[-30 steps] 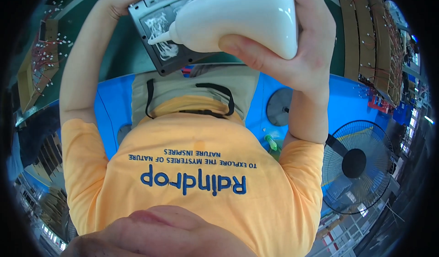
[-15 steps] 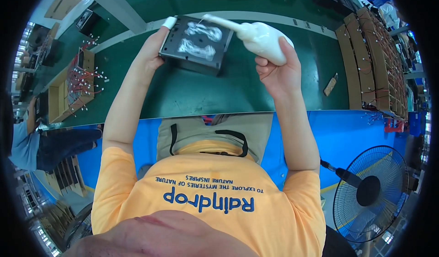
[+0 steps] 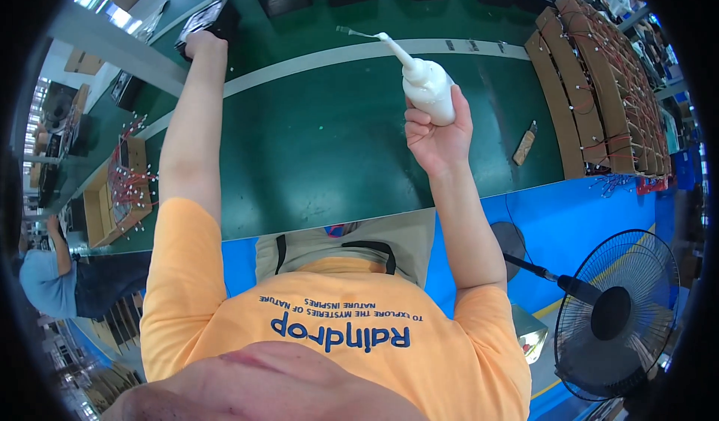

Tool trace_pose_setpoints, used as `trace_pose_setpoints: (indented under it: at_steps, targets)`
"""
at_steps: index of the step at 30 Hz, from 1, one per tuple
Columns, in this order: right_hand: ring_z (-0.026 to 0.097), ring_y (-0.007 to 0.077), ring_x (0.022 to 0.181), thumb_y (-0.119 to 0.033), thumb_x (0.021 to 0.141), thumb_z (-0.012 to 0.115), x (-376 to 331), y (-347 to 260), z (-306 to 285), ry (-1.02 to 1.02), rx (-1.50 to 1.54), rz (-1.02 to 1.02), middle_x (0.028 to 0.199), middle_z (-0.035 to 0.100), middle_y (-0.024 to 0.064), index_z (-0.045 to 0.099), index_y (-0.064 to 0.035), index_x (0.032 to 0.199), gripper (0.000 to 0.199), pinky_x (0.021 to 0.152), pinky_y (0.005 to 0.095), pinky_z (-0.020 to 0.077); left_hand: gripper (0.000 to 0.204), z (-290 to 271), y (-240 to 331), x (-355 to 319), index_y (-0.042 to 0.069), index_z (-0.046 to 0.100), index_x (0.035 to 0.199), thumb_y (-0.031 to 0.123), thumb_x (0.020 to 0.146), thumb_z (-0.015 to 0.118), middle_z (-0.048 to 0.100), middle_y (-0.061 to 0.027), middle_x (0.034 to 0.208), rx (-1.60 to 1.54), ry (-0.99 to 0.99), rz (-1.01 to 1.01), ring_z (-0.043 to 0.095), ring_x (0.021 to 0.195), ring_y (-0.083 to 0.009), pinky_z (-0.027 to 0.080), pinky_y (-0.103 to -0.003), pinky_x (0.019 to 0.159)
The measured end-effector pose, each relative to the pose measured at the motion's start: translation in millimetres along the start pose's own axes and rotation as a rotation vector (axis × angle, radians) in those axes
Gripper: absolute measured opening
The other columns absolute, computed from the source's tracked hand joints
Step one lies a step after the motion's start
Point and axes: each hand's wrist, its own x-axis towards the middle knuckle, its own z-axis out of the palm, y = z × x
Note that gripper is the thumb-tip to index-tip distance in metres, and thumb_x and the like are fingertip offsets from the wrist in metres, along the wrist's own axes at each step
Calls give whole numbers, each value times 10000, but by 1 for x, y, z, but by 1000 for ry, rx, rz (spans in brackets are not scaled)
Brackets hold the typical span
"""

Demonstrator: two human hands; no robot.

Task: Apply a white sealant or adhesive from a squeeze bottle onto a black electronic housing component on a factory assembly line.

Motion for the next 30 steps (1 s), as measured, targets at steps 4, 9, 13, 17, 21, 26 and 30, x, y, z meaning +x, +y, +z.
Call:
trace_pose_setpoints:
  at_steps: [4,9,13,17,21,26,30]
  targets:
    - [462,95,643,-432,914,553,6,-25,-8,-79,70,-21,1056,549,141,467,-43,1262,529,508,206,371,424,5,2,49,83,567,1285,212,884,616,571,-33,1297,395,-151,-4,561,1171,-218,465,-351,923]
    - [463,100,667,-439,895,576,24,-53,-18,-149,108,-33,1115,539,147,461,-42,1287,569,549,223,390,389,34,-18,111,85,579,1269,231,909,566,562,-64,1315,277,-185,-197,556,1177,-260,463,-361,929]
    - [474,105,670,-389,866,635,42,-60,-27,-212,152,-20,1125,538,150,447,-39,1299,588,560,229,403,412,35,-45,145,63,513,1295,247,926,522,556,-114,1301,41,-268,-496,547,1165,-315,452,-399,944]
    - [482,106,663,-370,856,655,47,-68,-32,-157,214,-55,1122,542,152,436,-26,1287,594,551,222,403,456,37,-14,123,41,396,1308,228,910,518,540,-167,1264,-679,232,-1070,560,1118,-317,445,-414,930]
    - [491,104,668,-359,855,652,47,-72,-35,-150,231,-90,1119,545,155,414,0,1268,597,538,218,401,412,39,60,89,3,551,1164,262,851,615,558,-135,1267,-1276,641,-385,538,1141,-242,442,-353,958]
    - [491,105,671,-342,831,677,48,-71,-38,-85,232,-82,1114,543,153,408,7,1263,617,541,224,400,356,23,154,154,64,623,1149,338,949,512,653,-217,1030,-570,325,399,610,1011,-378,455,-426,871]
    - [489,107,669,-313,787,728,49,-70,-39,-85,138,-95,1103,535,149,397,14,1264,666,544,225,395,528,29,186,191,36,638,1133,477,962,403,622,-214,1173,-515,-121,767,571,1124,-345,407,-410,948]
